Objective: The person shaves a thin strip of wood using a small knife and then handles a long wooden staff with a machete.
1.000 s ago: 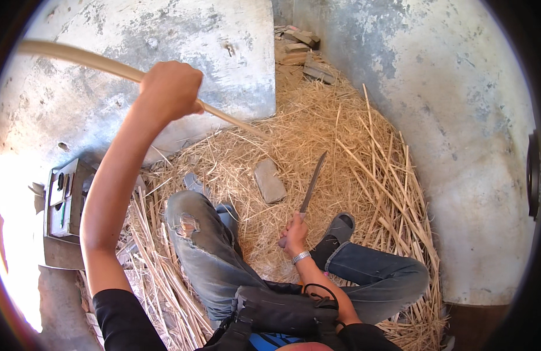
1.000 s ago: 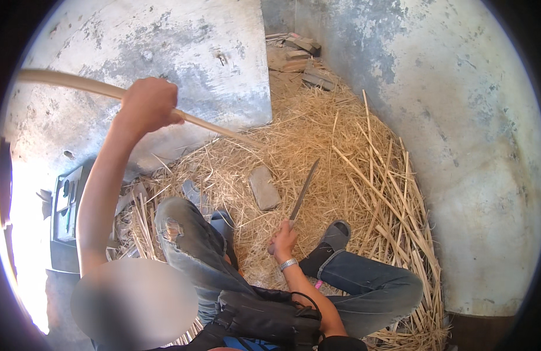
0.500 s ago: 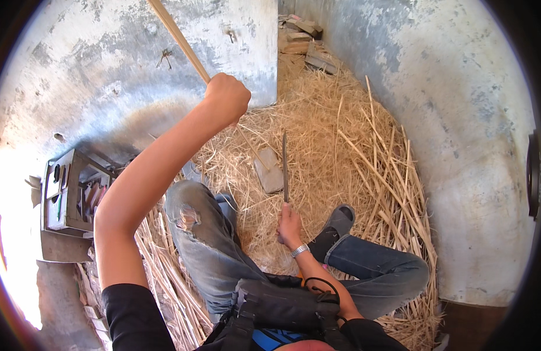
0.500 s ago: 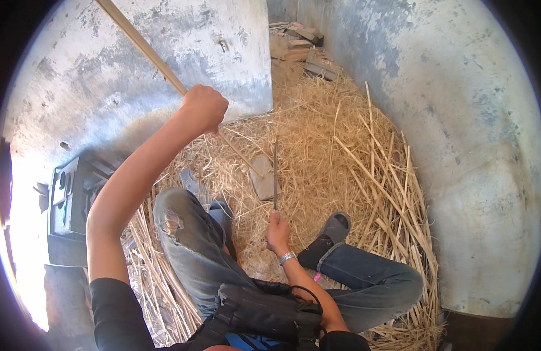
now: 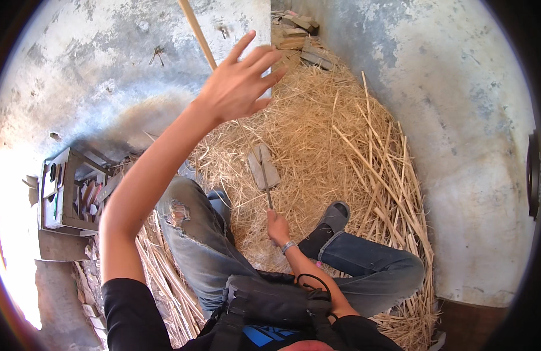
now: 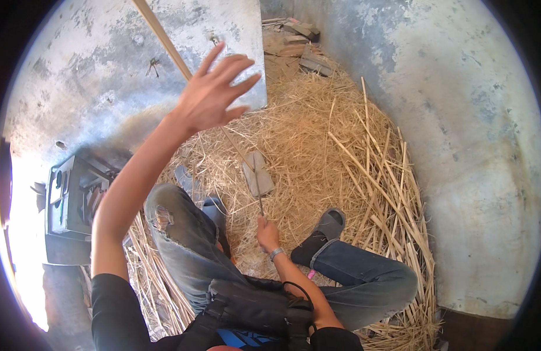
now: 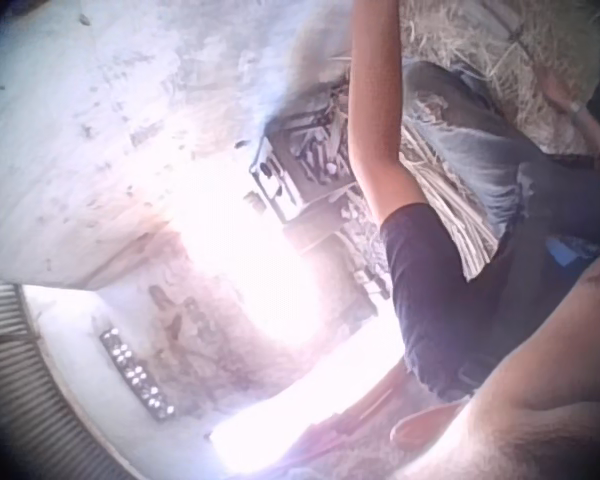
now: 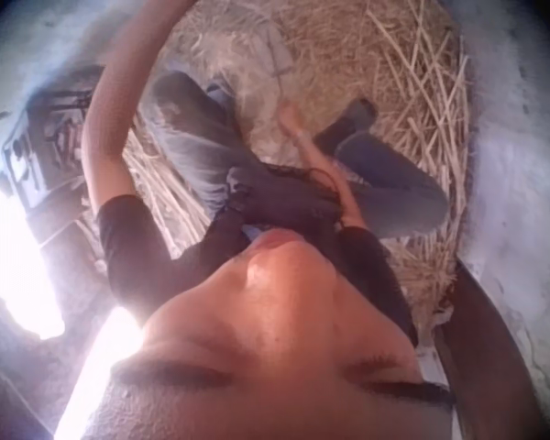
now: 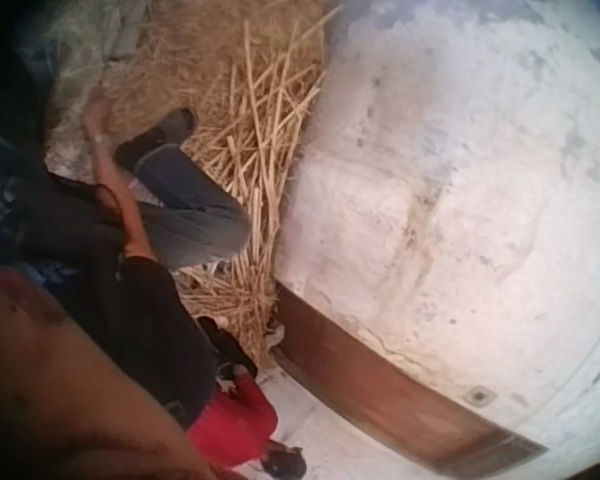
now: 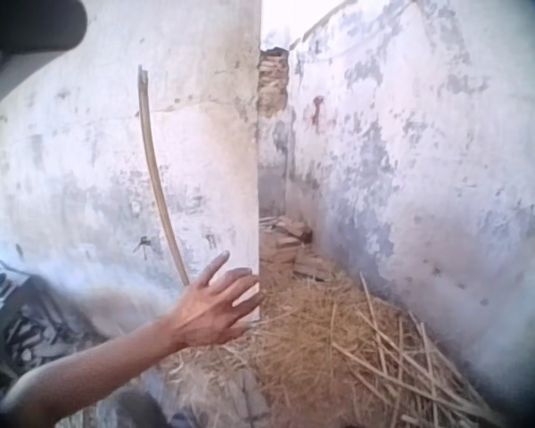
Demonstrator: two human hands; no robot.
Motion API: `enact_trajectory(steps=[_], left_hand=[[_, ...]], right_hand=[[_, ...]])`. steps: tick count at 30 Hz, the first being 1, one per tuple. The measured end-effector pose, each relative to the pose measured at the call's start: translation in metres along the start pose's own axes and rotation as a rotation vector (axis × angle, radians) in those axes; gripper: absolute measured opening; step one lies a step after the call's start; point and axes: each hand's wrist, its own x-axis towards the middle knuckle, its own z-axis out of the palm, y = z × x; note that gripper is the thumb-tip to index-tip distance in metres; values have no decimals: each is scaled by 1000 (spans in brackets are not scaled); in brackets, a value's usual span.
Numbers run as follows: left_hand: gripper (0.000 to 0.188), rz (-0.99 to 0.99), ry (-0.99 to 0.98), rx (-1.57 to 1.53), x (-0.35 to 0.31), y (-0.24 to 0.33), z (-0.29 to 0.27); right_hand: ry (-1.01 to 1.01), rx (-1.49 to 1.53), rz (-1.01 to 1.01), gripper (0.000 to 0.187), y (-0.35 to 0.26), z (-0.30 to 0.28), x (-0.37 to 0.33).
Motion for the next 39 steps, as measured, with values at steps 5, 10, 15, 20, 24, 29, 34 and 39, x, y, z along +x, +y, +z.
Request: enact_trajectory(steps=[5, 10, 15, 20, 24, 29, 34, 39], left_hand=[[76, -644, 954, -73, -12, -26, 2], [65, -1250, 532, -1104, -29, -38, 28], [60, -1393, 875, -1538, -7, -13, 60], [64, -1466, 1025, -1392, 2, -4, 65], [64, -1479, 1008, -1340, -3, -4, 60], [62, -1428, 989, -1466, 39, 9, 55], [61, -1499, 1007, -1379, -13, 6, 57], [62, -1465, 1030, -1365, -13, -7, 54]], right_hand=[[-69, 6, 51, 73, -8, -5, -2], [-141, 43, 80, 71, -37, -23, -11], [-152, 109, 173, 69, -33, -27, -8], [229, 138, -254, 61, -85, -47, 9], [138, 476, -155, 53, -120, -56, 2], [82, -60, -62, 56, 19, -16, -10], [-350, 735, 690, 57, -70, -49, -11], [-75, 710, 147, 53, -153, -81, -16]])
